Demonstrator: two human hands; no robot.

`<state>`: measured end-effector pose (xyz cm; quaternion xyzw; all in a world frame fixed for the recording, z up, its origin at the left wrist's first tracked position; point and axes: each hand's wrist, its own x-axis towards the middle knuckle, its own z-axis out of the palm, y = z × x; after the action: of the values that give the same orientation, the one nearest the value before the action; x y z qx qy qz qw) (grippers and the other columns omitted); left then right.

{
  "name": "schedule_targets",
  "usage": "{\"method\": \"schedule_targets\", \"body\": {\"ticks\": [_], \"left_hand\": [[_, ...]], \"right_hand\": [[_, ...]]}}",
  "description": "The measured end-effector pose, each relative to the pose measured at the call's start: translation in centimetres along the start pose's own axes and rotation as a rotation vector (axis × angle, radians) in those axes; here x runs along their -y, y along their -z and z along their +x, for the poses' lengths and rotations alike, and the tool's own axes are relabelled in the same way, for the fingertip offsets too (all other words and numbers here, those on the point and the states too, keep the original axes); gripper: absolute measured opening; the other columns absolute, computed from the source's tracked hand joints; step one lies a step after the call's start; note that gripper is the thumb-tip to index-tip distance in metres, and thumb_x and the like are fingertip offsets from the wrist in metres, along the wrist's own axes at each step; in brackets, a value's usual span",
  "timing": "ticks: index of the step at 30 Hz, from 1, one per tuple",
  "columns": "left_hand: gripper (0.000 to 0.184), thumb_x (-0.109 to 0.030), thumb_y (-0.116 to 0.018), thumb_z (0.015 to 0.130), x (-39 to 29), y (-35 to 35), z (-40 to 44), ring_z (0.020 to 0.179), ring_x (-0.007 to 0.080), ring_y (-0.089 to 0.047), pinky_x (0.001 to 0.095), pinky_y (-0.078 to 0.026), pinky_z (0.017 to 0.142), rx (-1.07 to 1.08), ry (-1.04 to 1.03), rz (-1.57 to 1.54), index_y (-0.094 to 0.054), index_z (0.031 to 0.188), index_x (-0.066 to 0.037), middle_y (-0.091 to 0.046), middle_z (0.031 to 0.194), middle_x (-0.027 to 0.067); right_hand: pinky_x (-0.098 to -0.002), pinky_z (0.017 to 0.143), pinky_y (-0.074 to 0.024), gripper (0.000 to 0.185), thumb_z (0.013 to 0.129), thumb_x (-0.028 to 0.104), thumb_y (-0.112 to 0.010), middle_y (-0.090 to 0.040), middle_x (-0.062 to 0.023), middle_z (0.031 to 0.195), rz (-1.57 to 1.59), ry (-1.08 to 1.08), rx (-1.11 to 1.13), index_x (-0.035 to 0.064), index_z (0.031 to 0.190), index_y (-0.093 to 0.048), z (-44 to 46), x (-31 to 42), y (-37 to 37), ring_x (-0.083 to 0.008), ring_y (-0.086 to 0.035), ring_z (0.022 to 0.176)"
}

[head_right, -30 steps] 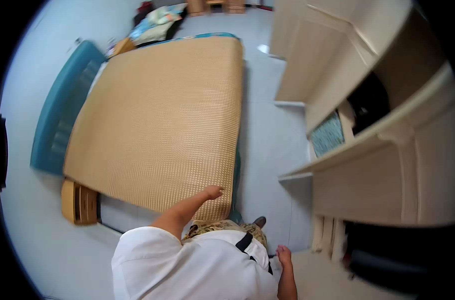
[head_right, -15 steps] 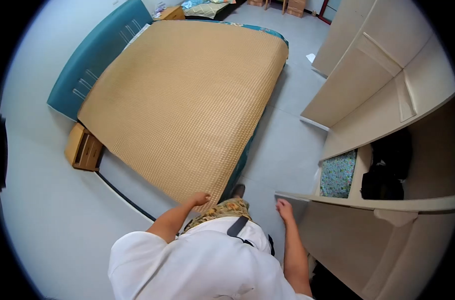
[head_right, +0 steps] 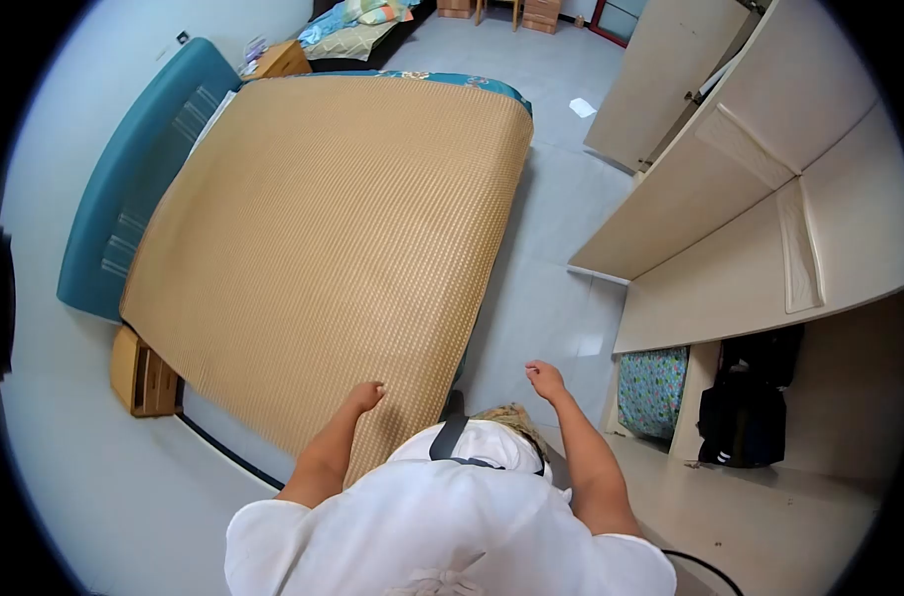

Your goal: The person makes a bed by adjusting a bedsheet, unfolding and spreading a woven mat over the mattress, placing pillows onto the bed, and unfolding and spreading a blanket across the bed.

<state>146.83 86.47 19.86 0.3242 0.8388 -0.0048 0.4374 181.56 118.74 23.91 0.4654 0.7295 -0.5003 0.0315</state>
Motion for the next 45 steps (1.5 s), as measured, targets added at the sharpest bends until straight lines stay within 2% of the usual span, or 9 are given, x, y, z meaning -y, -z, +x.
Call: {"method": "schedule_targets", "body": {"ticks": [7,12,16,25,31,32,35,41,45], "left_hand": [[0.041,-0.027,-0.047,0.088,-12.8,9.8,9.2,0.106,0.0291,-0.054,0.0403,-0.042,0.092,-0.090,-0.048,-0.152,-0.049,0.125,-0.010,-0.056,0.117,0.0126],[0.041,-0.027,-0.046,0.090,-18.8,12.1,15.7,0.109,0.0290,-0.051,0.0416,-0.041,0.093,-0.029,-0.029,-0.076,-0.047,0.126,-0.011,-0.053,0.121,0.0128],[0.040,-0.030,-0.044,0.091,-23.4,13.9,20.0,0.110,0.0288,-0.050,0.0427,-0.041,0.094,0.129,0.171,-0.027,-0.047,0.127,-0.012,-0.052,0.122,0.0123],[0.042,-0.033,-0.046,0.086,-34.3,19.6,28.6,0.106,0.0307,-0.053,0.0395,-0.041,0.092,0.002,-0.019,-0.257,-0.052,0.121,-0.011,-0.058,0.114,0.0151],[0.044,-0.036,-0.044,0.087,-34.5,23.6,39.1,0.109,0.0310,-0.052,0.0408,-0.040,0.093,0.043,0.051,-0.084,-0.051,0.123,-0.012,-0.055,0.118,0.0147],[0.044,-0.036,-0.042,0.089,-34.7,24.7,41.0,0.109,0.0308,-0.051,0.0416,-0.041,0.093,0.121,0.176,-0.057,-0.048,0.126,-0.014,-0.054,0.120,0.0134],[0.044,-0.033,-0.043,0.090,-37.3,32.9,44.5,0.109,0.0301,-0.051,0.0417,-0.041,0.093,0.219,0.218,-0.030,-0.045,0.129,-0.014,-0.053,0.122,0.0126],[0.043,-0.030,-0.046,0.088,-44.1,46.1,55.7,0.107,0.0305,-0.052,0.0416,-0.042,0.092,-0.005,0.159,-0.090,-0.046,0.127,-0.011,-0.053,0.121,0.0134],[0.042,-0.027,-0.048,0.087,-51.0,52.9,61.6,0.108,0.0311,-0.051,0.0403,-0.041,0.093,-0.149,0.059,-0.179,-0.048,0.125,-0.011,-0.053,0.121,0.0143]], "right_hand": [[-0.0283,0.059,-0.0478,0.028,0.078,0.014,-0.056,-0.063,-0.0073,0.076,-0.108,-0.136,0.154,0.0038,0.104,-0.061,9.6,-2.6,9.4,-0.0143,-0.058,0.062],[-0.0283,0.060,-0.0480,0.028,0.078,0.012,-0.056,-0.063,-0.0072,0.076,-0.142,-0.046,0.112,0.0030,0.104,-0.061,21.0,-2.3,17.7,-0.0143,-0.057,0.061],[-0.0273,0.061,-0.0481,0.027,0.079,0.011,-0.055,-0.063,-0.0071,0.078,-0.056,0.024,0.078,0.0020,0.104,-0.061,29.6,2.3,25.7,-0.0140,-0.057,0.063],[-0.0262,0.063,-0.0476,0.028,0.082,0.011,-0.050,-0.060,-0.0057,0.081,0.114,-0.018,0.142,0.0016,0.106,-0.059,46.9,11.4,33.9,-0.0131,-0.057,0.067],[-0.0283,0.064,-0.0468,0.026,0.081,0.014,-0.052,-0.061,-0.0057,0.076,-0.026,0.066,0.210,0.0055,0.103,-0.061,58.0,17.2,35.9,-0.0143,-0.057,0.067],[-0.0289,0.064,-0.0468,0.025,0.081,0.016,-0.053,-0.062,-0.0059,0.075,-0.081,0.067,0.217,0.0072,0.103,-0.062,59.3,17.6,36.7,-0.0146,-0.058,0.067],[-0.0309,0.067,-0.0468,0.024,0.082,0.020,-0.054,-0.062,-0.0071,0.075,-0.188,0.128,0.242,0.0099,0.103,-0.063,64.4,18.2,38.5,-0.0175,-0.059,0.070],[-0.0269,0.062,-0.0444,0.026,0.082,0.016,-0.053,-0.057,-0.0026,0.069,-0.185,0.051,0.231,0.0045,0.104,-0.061,71.7,22.4,44.2,-0.0123,-0.053,0.064],[-0.0293,0.066,-0.0452,0.026,0.082,0.017,-0.054,-0.060,-0.0047,0.076,-0.126,0.054,0.286,0.0055,0.104,-0.061,78.6,22.2,47.1,-0.0156,-0.056,0.071]]}}
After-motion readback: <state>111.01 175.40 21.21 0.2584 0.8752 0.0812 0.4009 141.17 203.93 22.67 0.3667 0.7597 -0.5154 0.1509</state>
